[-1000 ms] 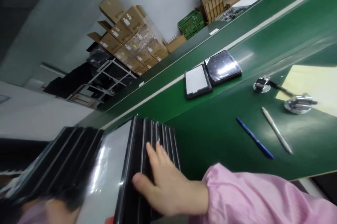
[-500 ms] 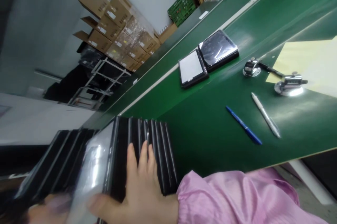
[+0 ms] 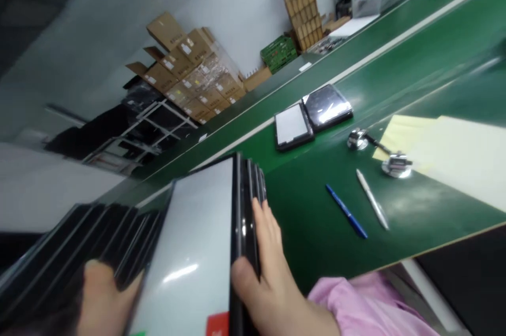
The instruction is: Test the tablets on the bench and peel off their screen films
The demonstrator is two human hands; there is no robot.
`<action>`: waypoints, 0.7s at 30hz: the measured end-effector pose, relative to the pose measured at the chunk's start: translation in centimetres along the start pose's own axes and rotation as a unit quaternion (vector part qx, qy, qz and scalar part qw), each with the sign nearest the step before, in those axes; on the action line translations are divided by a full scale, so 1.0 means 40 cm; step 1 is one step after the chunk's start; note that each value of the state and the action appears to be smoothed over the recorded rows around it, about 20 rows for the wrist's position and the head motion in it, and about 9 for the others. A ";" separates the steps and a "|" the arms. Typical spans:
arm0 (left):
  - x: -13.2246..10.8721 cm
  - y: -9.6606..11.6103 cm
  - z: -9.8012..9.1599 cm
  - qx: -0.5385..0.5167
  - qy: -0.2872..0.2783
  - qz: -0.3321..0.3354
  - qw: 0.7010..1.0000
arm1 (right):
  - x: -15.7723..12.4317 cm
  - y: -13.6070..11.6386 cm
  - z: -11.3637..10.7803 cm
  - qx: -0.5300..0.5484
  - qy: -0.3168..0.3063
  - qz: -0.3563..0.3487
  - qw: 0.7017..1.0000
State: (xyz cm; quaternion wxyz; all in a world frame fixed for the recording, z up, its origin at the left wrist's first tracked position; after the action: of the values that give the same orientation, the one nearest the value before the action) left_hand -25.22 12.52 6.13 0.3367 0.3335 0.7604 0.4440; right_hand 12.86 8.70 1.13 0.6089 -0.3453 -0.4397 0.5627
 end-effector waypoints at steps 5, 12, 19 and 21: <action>-0.119 0.007 0.389 -0.080 -0.245 -0.115 0.959 | 0.009 0.081 -0.129 -0.005 0.088 0.012 0.996; -0.213 0.003 0.645 -0.113 -0.379 -0.211 0.894 | 0.050 0.147 -0.269 -0.001 0.111 0.064 0.992; -0.028 0.137 0.392 -0.156 -0.190 -0.018 0.969 | 0.052 0.136 -0.310 -0.021 0.075 0.122 0.990; 0.023 0.113 0.275 -0.171 -0.093 0.061 0.979 | 0.050 0.151 -0.310 -0.005 0.072 0.158 0.985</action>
State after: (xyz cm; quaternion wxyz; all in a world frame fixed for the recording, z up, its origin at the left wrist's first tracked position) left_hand -15.88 19.94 5.85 0.4301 0.3563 0.6172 0.5542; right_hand 21.98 12.37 -8.74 0.5405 -0.4535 -0.3373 0.6232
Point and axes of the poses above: each hand's wrist, its own x-axis towards the middle knuckle, its own z-axis out of the palm, y = z × x, the point moved 5 cm from there along x, towards the middle knuckle, and after that the axes turned 2 degrees about x, right-handed, at the moved point
